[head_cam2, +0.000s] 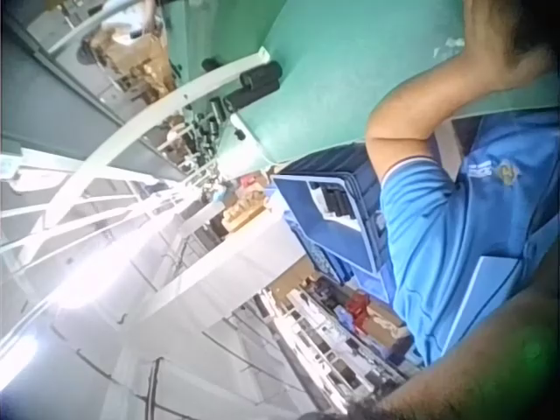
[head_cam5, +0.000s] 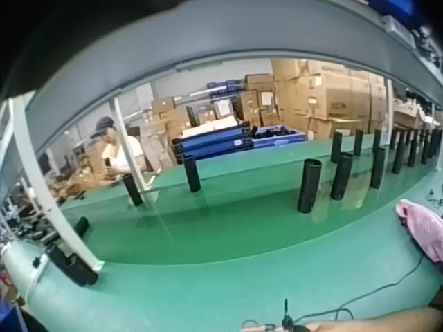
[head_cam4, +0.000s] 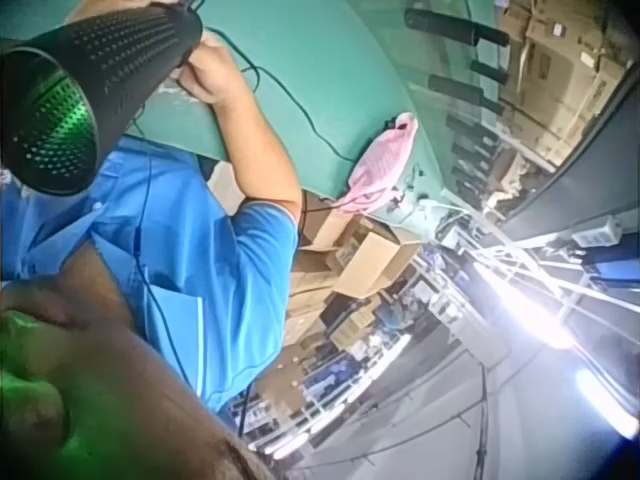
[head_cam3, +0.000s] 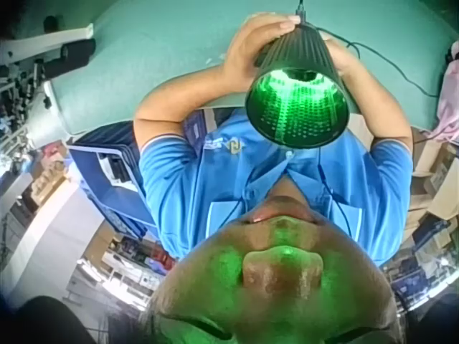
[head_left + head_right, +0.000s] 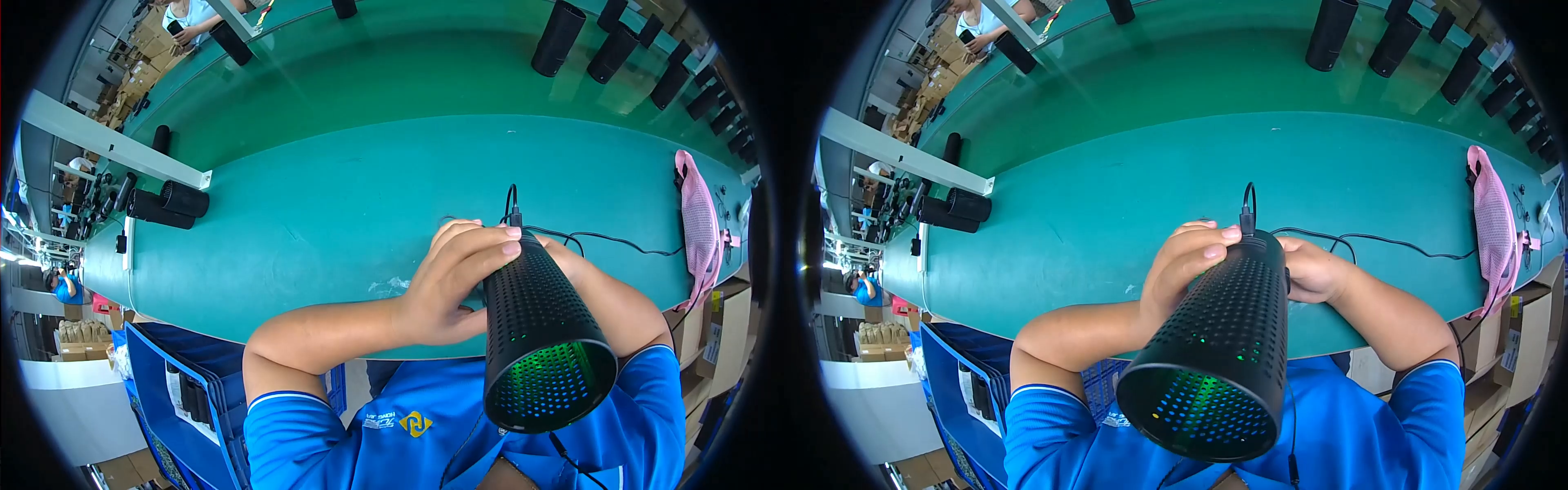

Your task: Testing the functionality of black cylindrical electronic devices by connecting them to a power cable and observing LED color changes.

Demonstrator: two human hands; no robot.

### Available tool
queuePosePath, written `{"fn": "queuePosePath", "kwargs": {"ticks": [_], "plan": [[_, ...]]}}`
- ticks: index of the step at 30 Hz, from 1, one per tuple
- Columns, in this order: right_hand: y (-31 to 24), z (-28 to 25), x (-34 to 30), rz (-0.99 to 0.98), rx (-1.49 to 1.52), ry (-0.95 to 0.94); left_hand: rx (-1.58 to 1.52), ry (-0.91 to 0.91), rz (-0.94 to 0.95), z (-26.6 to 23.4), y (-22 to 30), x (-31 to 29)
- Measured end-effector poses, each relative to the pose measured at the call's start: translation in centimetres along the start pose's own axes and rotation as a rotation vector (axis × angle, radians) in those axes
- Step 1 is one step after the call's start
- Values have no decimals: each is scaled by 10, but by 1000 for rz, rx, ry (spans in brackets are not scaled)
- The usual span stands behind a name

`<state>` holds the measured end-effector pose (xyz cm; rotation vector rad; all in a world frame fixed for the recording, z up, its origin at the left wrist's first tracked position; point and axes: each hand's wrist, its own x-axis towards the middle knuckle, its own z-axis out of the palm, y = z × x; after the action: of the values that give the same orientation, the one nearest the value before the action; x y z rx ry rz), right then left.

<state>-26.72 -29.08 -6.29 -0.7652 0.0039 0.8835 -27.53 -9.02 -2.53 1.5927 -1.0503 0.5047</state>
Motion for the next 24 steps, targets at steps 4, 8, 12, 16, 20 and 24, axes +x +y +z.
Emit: {"fn": "queuePosePath", "kwargs": {"ticks": [4,8,12,16,20,24], "plan": [[-1,3,1,94,-68,230,48,-29,-37,-1,5,3],[15,-26,4,46,-11,31,30,-67,-22,0,7,2],[11,-25,1,35,25,-1,25,-73,-20,0,7,3],[-3,-7,-6,34,29,43,16,-68,-28,0,6,3],[-10,3,-4,34,-4,42,16,-69,-61,-1,3,1],[-12,5,-2,19,97,-77,-16,-58,-69,-1,0,-1]]}}
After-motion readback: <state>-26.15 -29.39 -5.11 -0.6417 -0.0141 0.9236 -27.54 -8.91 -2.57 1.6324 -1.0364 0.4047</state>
